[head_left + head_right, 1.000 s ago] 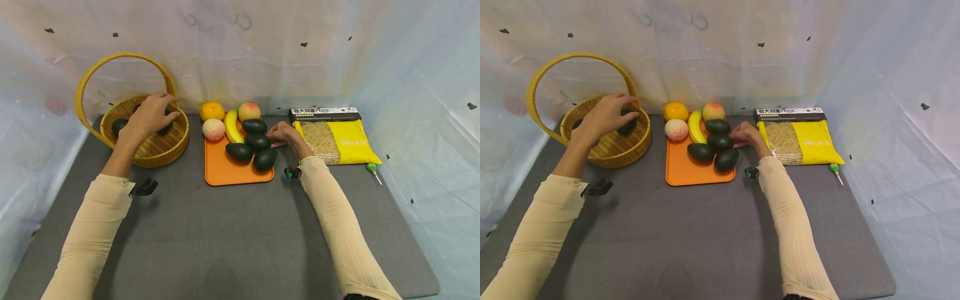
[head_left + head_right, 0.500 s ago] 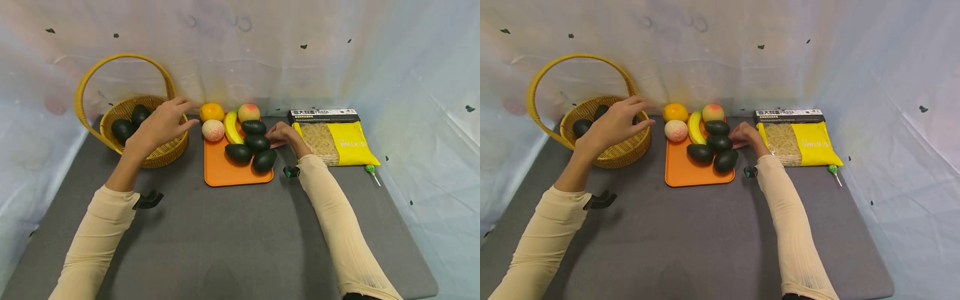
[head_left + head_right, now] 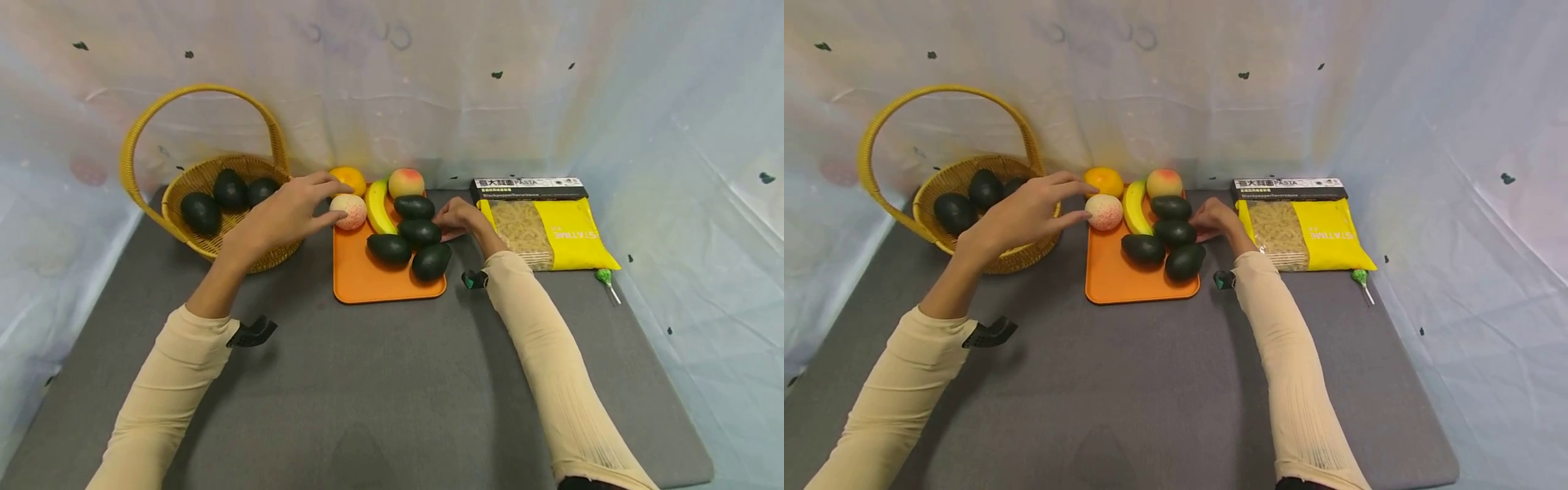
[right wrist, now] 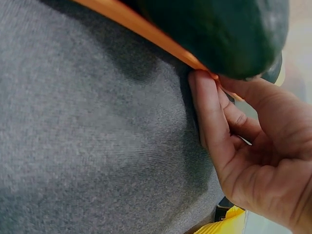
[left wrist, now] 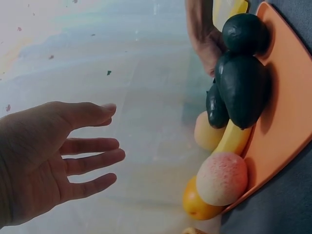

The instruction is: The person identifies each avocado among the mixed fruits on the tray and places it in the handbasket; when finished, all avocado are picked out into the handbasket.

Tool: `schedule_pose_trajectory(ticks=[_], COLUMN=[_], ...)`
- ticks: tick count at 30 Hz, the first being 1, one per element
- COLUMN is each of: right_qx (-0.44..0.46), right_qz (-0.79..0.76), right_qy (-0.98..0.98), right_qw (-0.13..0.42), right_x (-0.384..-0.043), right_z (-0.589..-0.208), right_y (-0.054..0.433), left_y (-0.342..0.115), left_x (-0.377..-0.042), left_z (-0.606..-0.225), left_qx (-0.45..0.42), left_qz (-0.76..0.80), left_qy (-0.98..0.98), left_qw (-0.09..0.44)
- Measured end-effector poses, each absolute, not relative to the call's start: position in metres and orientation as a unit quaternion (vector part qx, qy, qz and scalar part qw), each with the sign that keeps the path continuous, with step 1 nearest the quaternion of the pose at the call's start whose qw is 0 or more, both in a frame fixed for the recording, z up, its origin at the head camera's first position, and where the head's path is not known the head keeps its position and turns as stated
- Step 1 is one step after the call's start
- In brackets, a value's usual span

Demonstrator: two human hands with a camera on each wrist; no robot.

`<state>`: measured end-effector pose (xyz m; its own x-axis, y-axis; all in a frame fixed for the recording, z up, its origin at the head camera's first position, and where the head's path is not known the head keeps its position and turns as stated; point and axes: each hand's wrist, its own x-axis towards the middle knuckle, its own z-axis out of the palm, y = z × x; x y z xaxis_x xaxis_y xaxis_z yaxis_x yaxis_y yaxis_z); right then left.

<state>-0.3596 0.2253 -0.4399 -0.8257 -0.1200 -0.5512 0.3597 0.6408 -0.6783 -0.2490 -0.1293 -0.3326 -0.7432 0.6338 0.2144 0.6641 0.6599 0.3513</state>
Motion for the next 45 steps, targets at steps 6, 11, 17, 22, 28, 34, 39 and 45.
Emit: schedule_pose_trajectory(ticks=[6,11,17,22,28,34,39,45], right_qx=[0.061,0.056,0.064,0.071,0.073,0.072,0.066,0.068], right_qz=[-0.412,-0.411,-0.416,-0.424,-0.427,-0.427,-0.429,-0.434], right_qy=[0.865,0.866,0.863,0.859,0.857,0.857,0.857,0.856], right_qw=[0.281,0.278,0.279,0.278,0.279,0.279,0.276,0.273], right_x=[-0.357,-0.359,-0.360,-0.361,-0.362,-0.362,-0.361,-0.361], right_z=[-0.443,-0.443,-0.443,-0.444,-0.445,-0.446,-0.445,-0.445], right_y=[0.228,0.228,0.227,0.227,0.228,0.229,0.229,0.228], left_y=[-0.125,-0.116,-0.099,-0.088,-0.077,-0.068,-0.062,-0.059], left_x=[-0.250,-0.252,-0.257,-0.261,-0.265,-0.266,-0.268,-0.271], left_z=[-0.341,-0.349,-0.360,-0.374,-0.392,-0.405,-0.414,-0.422], left_qx=[-0.367,-0.380,-0.410,-0.436,-0.431,-0.438,-0.442,-0.447], left_qz=[-0.218,-0.228,-0.214,-0.215,-0.214,-0.197,-0.185,-0.177], left_qy=[-0.904,-0.896,-0.887,-0.873,-0.874,-0.875,-0.875,-0.875], left_qw=[0.024,0.018,-0.011,-0.030,-0.069,-0.059,-0.063,-0.055])
